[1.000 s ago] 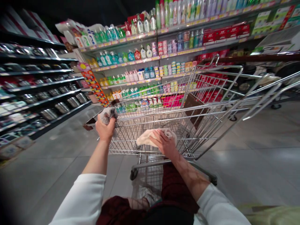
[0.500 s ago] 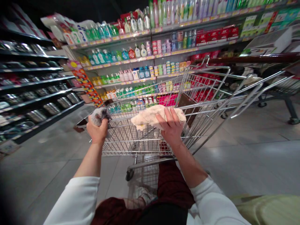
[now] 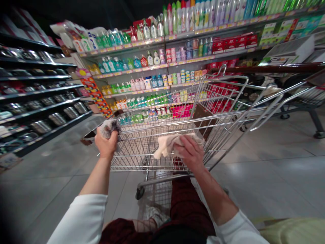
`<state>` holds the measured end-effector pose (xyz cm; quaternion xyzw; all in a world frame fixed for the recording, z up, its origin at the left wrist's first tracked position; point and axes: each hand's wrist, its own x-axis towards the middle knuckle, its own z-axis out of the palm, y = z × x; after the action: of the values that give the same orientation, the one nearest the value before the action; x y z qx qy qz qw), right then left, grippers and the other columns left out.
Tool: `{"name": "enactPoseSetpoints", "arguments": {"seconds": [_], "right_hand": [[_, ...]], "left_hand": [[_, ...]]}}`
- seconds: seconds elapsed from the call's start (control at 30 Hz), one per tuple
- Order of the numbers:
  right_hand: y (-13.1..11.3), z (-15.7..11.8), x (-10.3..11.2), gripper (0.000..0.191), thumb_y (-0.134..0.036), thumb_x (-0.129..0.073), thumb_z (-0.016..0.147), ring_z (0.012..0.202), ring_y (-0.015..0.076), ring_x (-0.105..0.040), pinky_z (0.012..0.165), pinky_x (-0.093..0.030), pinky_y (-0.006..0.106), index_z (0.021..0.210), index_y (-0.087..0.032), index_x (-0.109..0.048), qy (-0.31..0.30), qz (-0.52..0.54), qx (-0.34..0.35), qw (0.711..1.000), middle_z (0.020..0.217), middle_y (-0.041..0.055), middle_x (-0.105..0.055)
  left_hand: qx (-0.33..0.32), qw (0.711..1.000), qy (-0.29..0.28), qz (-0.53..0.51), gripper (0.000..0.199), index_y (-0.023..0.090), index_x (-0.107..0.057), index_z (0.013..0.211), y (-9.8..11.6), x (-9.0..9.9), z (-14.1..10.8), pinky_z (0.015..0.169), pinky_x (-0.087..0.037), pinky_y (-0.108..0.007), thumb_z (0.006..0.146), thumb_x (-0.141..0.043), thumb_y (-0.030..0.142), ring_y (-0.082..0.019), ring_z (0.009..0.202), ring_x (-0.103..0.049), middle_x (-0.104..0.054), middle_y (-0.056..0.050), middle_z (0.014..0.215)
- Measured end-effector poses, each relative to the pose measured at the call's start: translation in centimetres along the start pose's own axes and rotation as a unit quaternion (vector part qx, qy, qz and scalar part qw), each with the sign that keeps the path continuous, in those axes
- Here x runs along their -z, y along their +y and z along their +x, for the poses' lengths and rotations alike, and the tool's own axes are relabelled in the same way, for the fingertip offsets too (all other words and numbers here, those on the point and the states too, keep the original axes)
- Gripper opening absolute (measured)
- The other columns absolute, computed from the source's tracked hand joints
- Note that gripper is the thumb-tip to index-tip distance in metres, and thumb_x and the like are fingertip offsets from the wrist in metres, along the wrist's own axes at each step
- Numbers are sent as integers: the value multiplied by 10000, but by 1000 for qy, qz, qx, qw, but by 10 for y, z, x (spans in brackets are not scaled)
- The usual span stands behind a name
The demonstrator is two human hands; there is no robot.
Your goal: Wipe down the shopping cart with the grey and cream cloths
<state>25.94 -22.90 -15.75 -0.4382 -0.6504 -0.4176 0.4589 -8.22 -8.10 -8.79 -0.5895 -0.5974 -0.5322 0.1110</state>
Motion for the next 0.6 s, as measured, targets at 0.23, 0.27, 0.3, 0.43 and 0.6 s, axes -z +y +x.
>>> {"name": "enactPoseSetpoints", "arguments": {"seconds": [0.23, 0.27, 0.3, 0.43, 0.6], "right_hand": [[36, 6, -3, 278, -219, -513, 892, 1379, 211, -394, 1133, -384, 369, 1087, -224, -712, 25, -113, -65, 991, 1392, 66, -500], [32, -9, -8, 288, -193, -518, 876, 1376, 205, -395, 1130, -385, 359, 1082, -233, -715, 12, -110, -54, 992, 1376, 58, -515], [25, -26, -12, 312, -156, -520, 857, 1370, 198, -401, 1129, -385, 350, 1082, -245, -718, 0, -100, -45, 994, 1361, 48, -530], [-1, -77, -15, 443, -30, -518, 813, 1322, 141, -450, 1151, -349, 311, 1091, -309, -722, -73, -56, -17, 996, 1326, -16, -569], [13, -46, 8, 359, -55, -530, 832, 1294, 141, -484, 1129, -375, 316, 1024, -286, -727, -57, -25, -11, 998, 1335, -21, -563]], "left_hand": [[5, 1000, 8, -9, 421, 198, -599, 1041, 0, -1, 0, 807, -490, -378, 723, -581, 473, -276, 879, -650, -677, -69, 901], [7, 1000, 6, -10, 428, 196, -602, 1045, 0, 0, 0, 806, -490, -379, 722, -582, 476, -281, 885, -652, -679, -72, 901], [8, 1000, 4, -11, 436, 193, -605, 1048, 1, 0, 0, 804, -490, -381, 721, -583, 480, -287, 889, -653, -680, -75, 899], [13, 1000, 1, -15, 459, 182, -609, 1064, 3, 1, 0, 799, -489, -383, 717, -589, 483, -289, 881, -653, -678, -80, 895], [5, 1000, 1, -21, 419, 195, -606, 1033, 2, 0, 0, 824, -485, -393, 721, -585, 474, -282, 897, -640, -668, -71, 906]]}}
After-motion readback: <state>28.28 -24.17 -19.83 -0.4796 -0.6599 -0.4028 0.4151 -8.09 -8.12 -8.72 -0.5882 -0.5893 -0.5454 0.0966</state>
